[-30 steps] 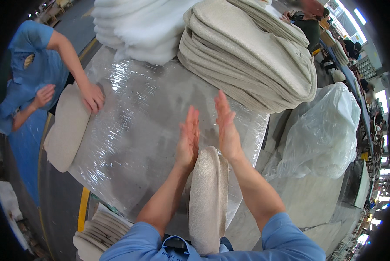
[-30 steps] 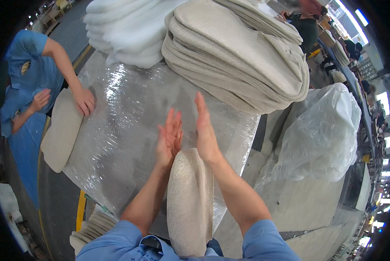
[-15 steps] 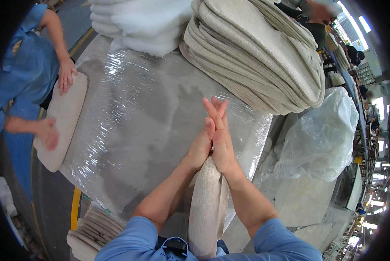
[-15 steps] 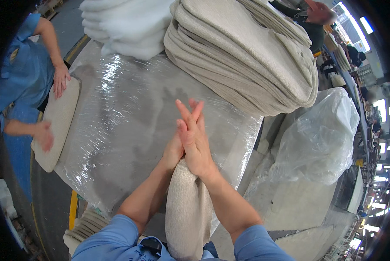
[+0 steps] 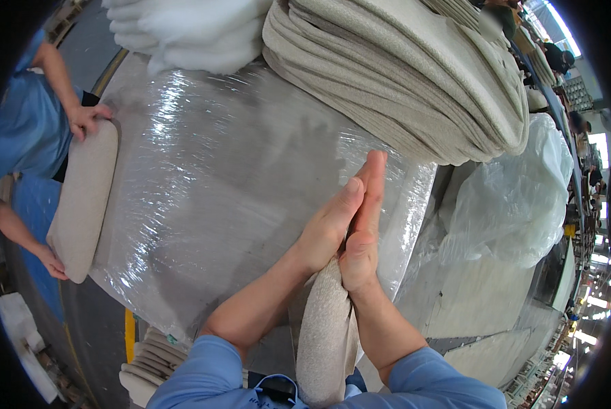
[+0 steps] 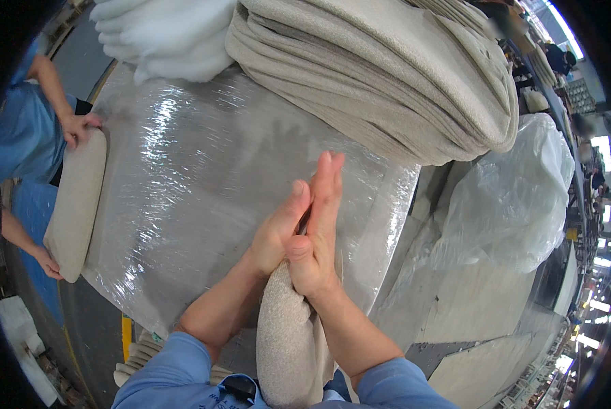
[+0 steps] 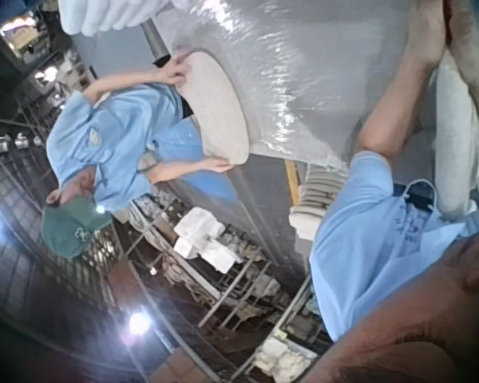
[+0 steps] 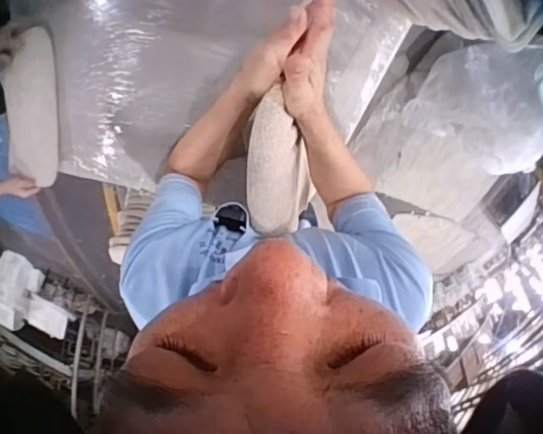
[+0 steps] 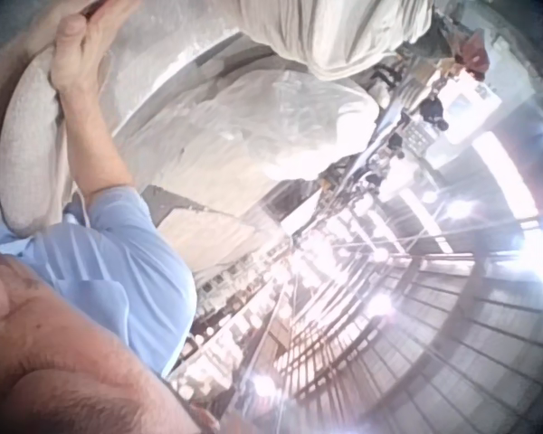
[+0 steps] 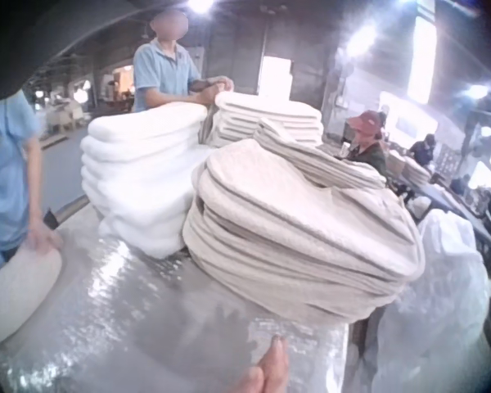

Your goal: The person inserts white foam inserts into beige fabric cushion covers, folds the edges, and smooths the surface. The person repeats this process for multiple cushions and stacks the finished items on a nearby table.

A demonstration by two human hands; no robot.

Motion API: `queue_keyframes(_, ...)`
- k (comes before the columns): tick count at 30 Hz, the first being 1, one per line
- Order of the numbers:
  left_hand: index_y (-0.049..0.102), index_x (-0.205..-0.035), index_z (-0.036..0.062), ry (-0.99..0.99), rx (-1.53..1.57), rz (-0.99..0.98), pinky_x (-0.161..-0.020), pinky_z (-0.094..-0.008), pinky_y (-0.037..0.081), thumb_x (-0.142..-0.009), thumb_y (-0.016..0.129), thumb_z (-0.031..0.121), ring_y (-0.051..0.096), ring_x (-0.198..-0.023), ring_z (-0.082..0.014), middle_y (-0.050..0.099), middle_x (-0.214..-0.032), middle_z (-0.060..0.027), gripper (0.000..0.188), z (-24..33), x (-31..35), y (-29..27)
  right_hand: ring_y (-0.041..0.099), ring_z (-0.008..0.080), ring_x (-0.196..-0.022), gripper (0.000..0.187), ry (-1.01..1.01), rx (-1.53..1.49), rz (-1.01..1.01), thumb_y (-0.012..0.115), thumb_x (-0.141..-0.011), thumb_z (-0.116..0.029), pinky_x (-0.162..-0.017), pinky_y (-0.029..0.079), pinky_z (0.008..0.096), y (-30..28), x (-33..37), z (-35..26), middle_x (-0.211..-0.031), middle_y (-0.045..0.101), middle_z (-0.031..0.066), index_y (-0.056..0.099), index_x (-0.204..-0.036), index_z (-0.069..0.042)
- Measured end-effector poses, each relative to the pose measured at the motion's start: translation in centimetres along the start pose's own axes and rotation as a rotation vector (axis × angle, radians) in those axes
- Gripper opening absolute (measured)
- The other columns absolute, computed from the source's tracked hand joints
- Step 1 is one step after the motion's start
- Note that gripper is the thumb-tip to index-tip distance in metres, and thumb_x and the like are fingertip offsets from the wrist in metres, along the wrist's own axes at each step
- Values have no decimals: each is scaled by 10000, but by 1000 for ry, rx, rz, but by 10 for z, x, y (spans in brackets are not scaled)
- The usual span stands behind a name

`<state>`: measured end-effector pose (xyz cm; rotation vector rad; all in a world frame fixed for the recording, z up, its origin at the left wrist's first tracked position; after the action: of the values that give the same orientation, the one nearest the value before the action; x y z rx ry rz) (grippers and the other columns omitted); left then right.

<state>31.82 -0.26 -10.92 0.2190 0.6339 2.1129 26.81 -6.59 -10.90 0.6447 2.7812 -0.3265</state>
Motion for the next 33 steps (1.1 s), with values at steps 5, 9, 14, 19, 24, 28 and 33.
queue_keyframes(5, 193, -1712, 8, -49, -39, 186, -1343, -405, 112, -1175, 234, 559, 120, -1668, -294, 187, -1794, -162, 772, -24, -8, -2, 59, 438, -1657, 1167, -83, 62, -78, 286, -986, -883, -1318, 93, 562, -9, 10, 7, -1783, 49, 273, 105, -1720, 7)
queue_keyframes(9, 244, -1731, 147, -26, 76, 528, -1324, -462, 107, -1137, 290, 642, 269, -1613, -256, 250, -1781, -89, 775, -43, 13, -22, 39, 398, -1666, 1163, 58, 52, -227, 247, -982, -890, -1324, 67, 542, -10, 8, 9, -1797, 54, 229, 81, -1724, -9)
queue_keyframes(14, 149, -1749, 196, 106, 346, 488, -1326, -477, 42, -1117, 302, 678, 198, -1638, -266, 182, -1798, -108, 810, -30, 39, -23, 7, 345, -1676, 1190, 171, -56, -347, 152, -952, -929, -1324, 19, 547, -11, -37, -8, -1813, 38, 176, 51, -1733, -37)
queue_keyframes(19, -86, -1722, 53, 140, 124, 248, -1333, -451, -45, -1097, 159, 736, -101, -1673, -305, -87, -1810, -183, 957, -8, 44, 0, 83, 412, -1660, 1087, 55, -20, -338, 198, -1023, -831, -1323, 101, 535, 13, -23, -34, -1786, 123, 235, 119, -1718, 0)
queue_keyframes(24, -127, -1708, 36, 140, 8, 213, -1335, -455, -43, -1095, 183, 739, -156, -1662, -302, -148, -1803, -178, 984, 0, 34, 4, 104, 424, -1656, 1163, -61, -46, -217, 176, -971, -891, -1318, 132, 533, 12, -4, -40, -1781, 121, 261, 102, -1719, -3)
queue_keyframes(28, -130, -1710, 44, 110, 44, 183, -1329, -467, -66, -1075, 174, 773, -173, -1658, -318, -160, -1801, -179, 1013, -1, 17, 5, 84, 392, -1665, 1257, 140, -247, -189, 144, -895, -977, -1325, 89, 515, 6, 15, -24, -1793, 84, 244, 36, -1734, -46)
queue_keyframes(33, -112, -1733, 160, 29, 180, 200, -1320, -503, -92, -1011, 227, 863, -152, -1664, -318, -140, -1809, -163, 1062, -60, 32, -11, 25, 377, -1672, 1211, 361, -317, -163, 153, -902, -977, -1323, 23, 536, -29, -7, 38, -1800, 58, 227, 17, -1749, -121)
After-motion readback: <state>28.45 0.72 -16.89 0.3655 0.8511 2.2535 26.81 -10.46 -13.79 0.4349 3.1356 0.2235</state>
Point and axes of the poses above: each hand's wrist, its own x-axis away from the middle knuckle, its own y-axis out of the palm, z = x × y, the point moved 5 cm from there along -x, towards the middle knuckle
